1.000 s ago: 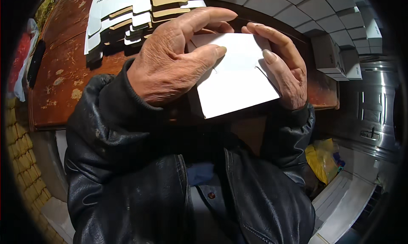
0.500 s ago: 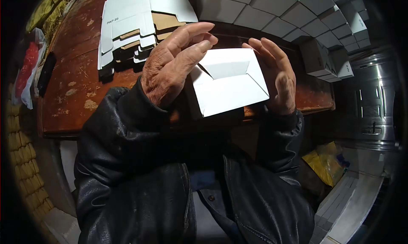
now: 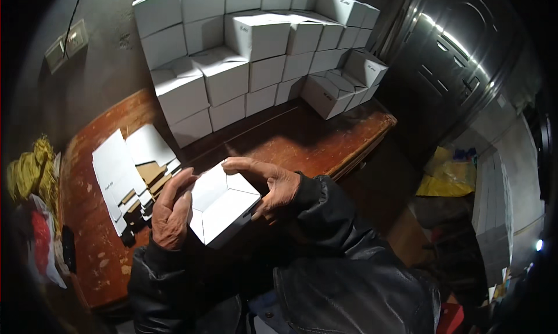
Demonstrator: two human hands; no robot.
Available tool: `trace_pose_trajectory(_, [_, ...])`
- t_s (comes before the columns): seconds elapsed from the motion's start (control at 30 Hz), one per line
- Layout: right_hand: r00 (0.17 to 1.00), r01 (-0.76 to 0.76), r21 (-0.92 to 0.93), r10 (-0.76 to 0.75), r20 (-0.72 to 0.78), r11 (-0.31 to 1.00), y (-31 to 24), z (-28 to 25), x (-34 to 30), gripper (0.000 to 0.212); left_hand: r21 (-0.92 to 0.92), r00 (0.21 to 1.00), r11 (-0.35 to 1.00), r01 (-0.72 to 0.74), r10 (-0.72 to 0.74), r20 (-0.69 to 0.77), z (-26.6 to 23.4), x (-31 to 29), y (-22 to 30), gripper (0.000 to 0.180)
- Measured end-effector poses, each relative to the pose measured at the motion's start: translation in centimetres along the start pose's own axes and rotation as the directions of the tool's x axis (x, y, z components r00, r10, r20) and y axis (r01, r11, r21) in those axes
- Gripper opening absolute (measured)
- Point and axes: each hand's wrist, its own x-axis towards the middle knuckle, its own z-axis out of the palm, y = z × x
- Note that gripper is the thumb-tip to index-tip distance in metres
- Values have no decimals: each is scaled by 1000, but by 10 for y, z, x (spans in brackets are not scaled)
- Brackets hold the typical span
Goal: Manually folding and assembling cardboard boxes at a workstation.
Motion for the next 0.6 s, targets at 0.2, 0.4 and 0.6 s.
trace_pose_trajectory(0.2, [994, -107, -27, 107, 12, 994, -2, 2, 2, 119, -68, 995, 994, -91, 93, 29, -6, 1, -7, 41])
trace_pose_trajectory(0.4, [1000, -6, -180, 8, 8, 984, 1, -3, 1, 123, -181, 1000, 983, -27, 28, -2, -5, 7, -14, 40])
trace_pose_trajectory(0.6, [999, 24, -256, -17, 31, 966, 7, 1, -11, 122, -200, 986, 971, -129, 147, 78, -10, 8, -19, 41])
